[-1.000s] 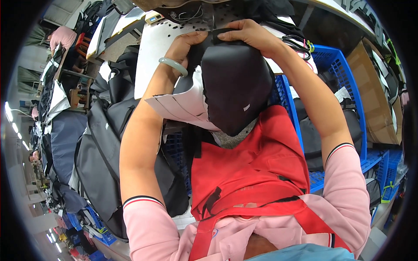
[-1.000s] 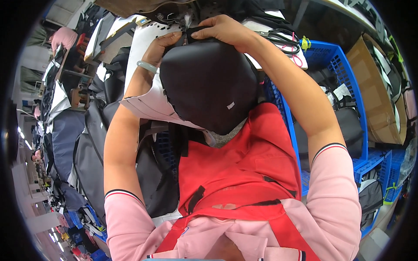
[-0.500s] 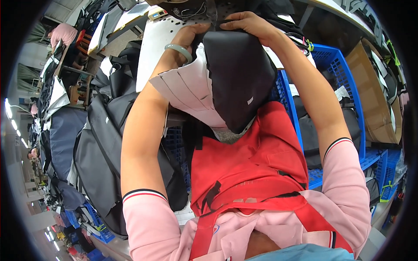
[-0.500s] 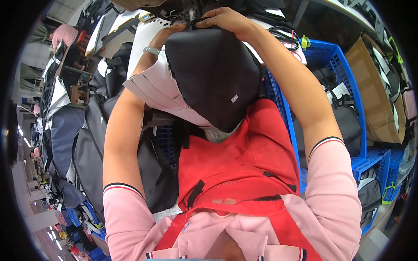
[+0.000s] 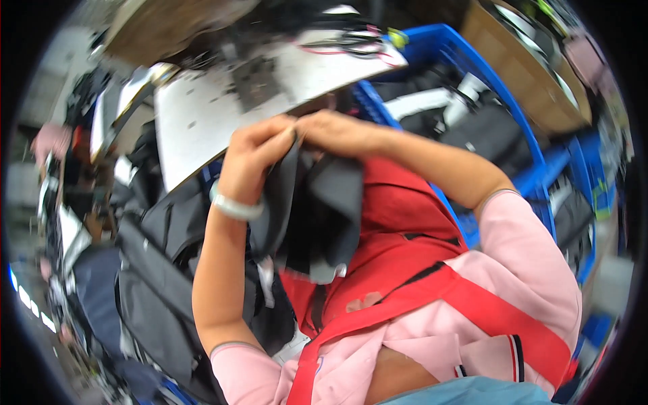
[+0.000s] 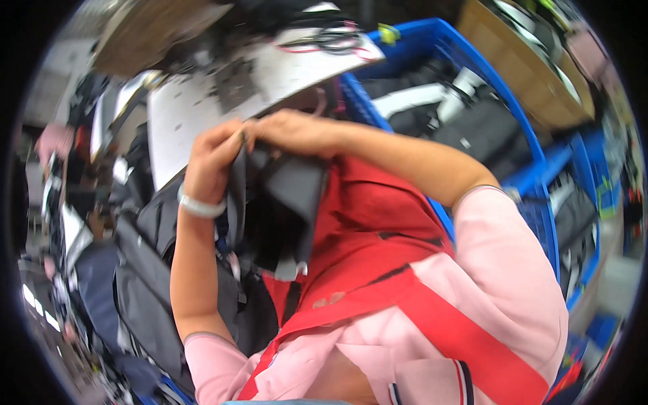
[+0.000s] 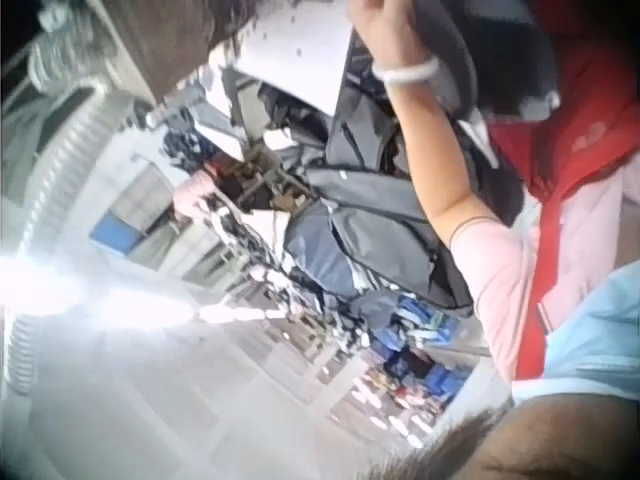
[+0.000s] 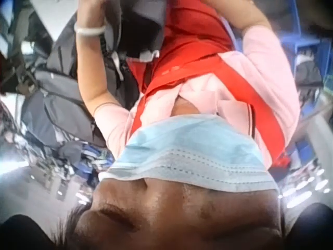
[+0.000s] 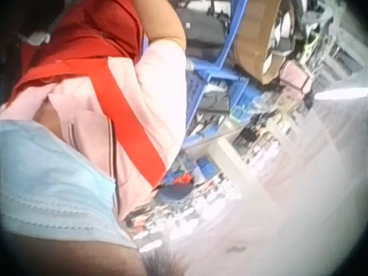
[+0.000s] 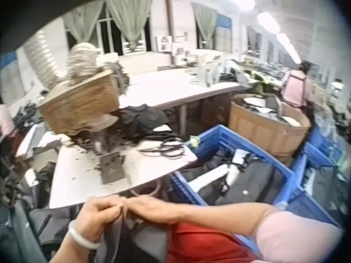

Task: The recorder is assembling and sewing black fabric components using an industrial sewing machine in a manufacturing facility.

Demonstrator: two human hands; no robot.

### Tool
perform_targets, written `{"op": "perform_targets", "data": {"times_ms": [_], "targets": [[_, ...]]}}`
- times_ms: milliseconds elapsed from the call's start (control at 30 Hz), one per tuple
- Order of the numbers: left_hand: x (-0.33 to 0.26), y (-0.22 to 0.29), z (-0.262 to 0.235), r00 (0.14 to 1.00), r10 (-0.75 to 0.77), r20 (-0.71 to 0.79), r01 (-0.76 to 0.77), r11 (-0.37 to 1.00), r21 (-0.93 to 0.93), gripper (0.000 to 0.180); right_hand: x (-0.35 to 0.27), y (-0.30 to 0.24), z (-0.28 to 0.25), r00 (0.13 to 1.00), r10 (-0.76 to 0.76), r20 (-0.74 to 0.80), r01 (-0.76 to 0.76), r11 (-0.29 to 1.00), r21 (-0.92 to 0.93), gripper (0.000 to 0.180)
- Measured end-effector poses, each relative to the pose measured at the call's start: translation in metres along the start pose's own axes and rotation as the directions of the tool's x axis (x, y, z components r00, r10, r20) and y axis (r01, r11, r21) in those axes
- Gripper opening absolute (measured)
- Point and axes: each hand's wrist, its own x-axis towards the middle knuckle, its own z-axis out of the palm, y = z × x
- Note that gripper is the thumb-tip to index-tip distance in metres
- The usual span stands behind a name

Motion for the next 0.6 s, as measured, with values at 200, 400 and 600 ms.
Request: {"op": "perform_targets", "data": {"times_ms": [200,400,600], "targets": [[-0.037,0.010,0.051,0.965,0.259,0.041,-0.256,0.965,-0.059,0.026,-0.104,-0.012,-0.011,0.867,-0.124,-0.482,0.029,0.979,-0.200,0.039],[-0.094,-0.028,-0.006,0.947,0.195,-0.253,-0.200,0.980,0.009,0.021,-0.309,-0.056,-0.047,0.696,-0.437,-0.570,-0.189,0.654,-0.732,0.031],[-0.087,-0.125,0.040,0.930,-0.198,-0.311,0.149,0.973,-0.175,0.015,-0.200,-0.114,-0.135,0.591,-0.513,-0.622,0.121,0.819,-0.561,0.035]]}}
